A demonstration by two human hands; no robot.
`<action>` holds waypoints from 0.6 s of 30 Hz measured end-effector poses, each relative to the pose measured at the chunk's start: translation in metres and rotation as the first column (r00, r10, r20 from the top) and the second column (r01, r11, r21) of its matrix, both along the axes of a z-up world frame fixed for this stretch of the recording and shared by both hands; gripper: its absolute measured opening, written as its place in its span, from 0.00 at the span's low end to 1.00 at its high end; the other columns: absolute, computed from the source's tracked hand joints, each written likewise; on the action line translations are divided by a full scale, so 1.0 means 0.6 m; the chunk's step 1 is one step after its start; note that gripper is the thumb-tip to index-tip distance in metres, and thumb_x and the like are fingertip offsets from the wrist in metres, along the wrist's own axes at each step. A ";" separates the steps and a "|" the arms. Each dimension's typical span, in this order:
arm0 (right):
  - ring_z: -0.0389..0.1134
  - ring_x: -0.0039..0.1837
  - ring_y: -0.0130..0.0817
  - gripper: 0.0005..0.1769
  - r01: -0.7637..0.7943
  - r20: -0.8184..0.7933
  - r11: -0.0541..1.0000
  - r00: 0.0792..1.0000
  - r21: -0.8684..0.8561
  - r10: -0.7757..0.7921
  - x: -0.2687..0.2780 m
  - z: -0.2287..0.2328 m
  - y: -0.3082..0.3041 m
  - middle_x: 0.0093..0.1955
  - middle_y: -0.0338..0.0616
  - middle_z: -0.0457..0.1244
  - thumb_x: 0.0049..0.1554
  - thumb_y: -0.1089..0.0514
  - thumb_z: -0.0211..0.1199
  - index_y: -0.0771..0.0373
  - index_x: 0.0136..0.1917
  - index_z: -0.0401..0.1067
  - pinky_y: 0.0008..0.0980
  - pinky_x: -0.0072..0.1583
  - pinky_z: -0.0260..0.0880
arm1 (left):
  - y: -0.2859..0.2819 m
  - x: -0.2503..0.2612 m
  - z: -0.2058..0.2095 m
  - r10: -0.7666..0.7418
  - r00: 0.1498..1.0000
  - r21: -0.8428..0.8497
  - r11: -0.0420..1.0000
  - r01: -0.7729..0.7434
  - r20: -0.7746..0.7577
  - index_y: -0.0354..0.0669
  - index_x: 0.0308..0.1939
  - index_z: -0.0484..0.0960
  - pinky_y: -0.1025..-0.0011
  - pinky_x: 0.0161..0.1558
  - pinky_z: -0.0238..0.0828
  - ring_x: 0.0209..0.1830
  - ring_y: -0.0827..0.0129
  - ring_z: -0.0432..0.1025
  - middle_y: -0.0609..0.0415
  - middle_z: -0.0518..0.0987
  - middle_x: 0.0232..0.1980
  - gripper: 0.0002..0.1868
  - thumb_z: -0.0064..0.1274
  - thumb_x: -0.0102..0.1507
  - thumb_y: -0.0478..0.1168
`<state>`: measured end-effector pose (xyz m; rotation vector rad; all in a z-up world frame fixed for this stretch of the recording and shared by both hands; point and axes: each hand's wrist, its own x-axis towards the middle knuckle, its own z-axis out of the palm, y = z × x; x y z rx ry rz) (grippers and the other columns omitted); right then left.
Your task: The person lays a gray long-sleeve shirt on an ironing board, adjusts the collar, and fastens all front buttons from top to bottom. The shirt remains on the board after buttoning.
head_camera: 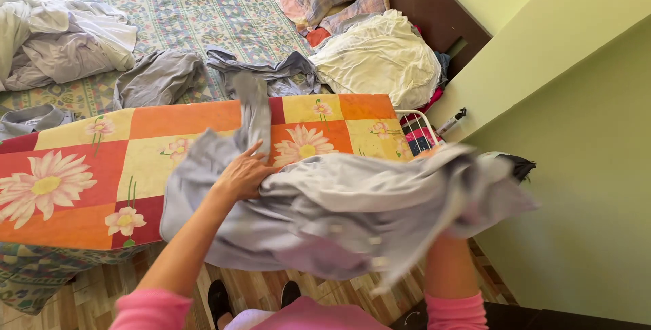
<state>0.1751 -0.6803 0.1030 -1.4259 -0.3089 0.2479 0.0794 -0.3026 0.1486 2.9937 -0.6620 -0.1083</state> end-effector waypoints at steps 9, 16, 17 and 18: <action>0.62 0.64 0.32 0.25 0.052 0.023 0.998 0.998 -0.042 -0.051 0.195 0.126 0.240 0.62 0.45 0.61 0.54 0.69 0.56 0.61 0.65 0.60 0.30 0.63 0.62 | 0.017 -0.249 0.206 0.407 0.777 -0.394 0.691 -0.606 -0.481 0.44 0.28 0.86 0.47 0.40 0.69 0.38 0.37 0.79 0.38 0.84 0.28 0.22 0.64 0.45 0.58; 0.62 0.67 0.33 0.30 0.023 0.043 0.998 0.999 -0.065 -0.021 0.248 0.125 0.326 0.66 0.47 0.61 0.53 0.70 0.56 0.62 0.69 0.59 0.30 0.66 0.62 | 0.180 -0.279 0.181 0.797 0.556 -0.509 0.386 -0.770 -0.237 0.47 0.35 0.92 0.66 0.32 0.62 0.26 0.74 0.67 0.51 0.83 0.23 0.10 0.63 0.55 0.47; 0.63 0.68 0.33 0.31 0.017 0.048 0.998 0.999 -0.066 -0.014 0.255 0.123 0.340 0.66 0.47 0.61 0.53 0.71 0.56 0.62 0.70 0.59 0.30 0.66 0.62 | 0.210 -0.267 0.184 0.867 0.496 -0.475 0.415 -0.776 -0.054 0.39 0.28 0.81 0.56 0.33 0.58 0.25 0.60 0.61 0.39 0.75 0.24 0.15 0.55 0.62 0.46; 0.63 0.68 0.33 0.31 0.012 0.051 0.997 0.999 -0.070 -0.008 0.260 0.119 0.353 0.67 0.47 0.61 0.53 0.71 0.56 0.62 0.70 0.59 0.30 0.66 0.62 | 0.238 -0.257 0.186 0.896 0.425 -0.434 0.437 -0.788 0.130 0.30 0.22 0.71 0.47 0.34 0.53 0.23 0.47 0.54 0.27 0.67 0.24 0.25 0.47 0.68 0.46</action>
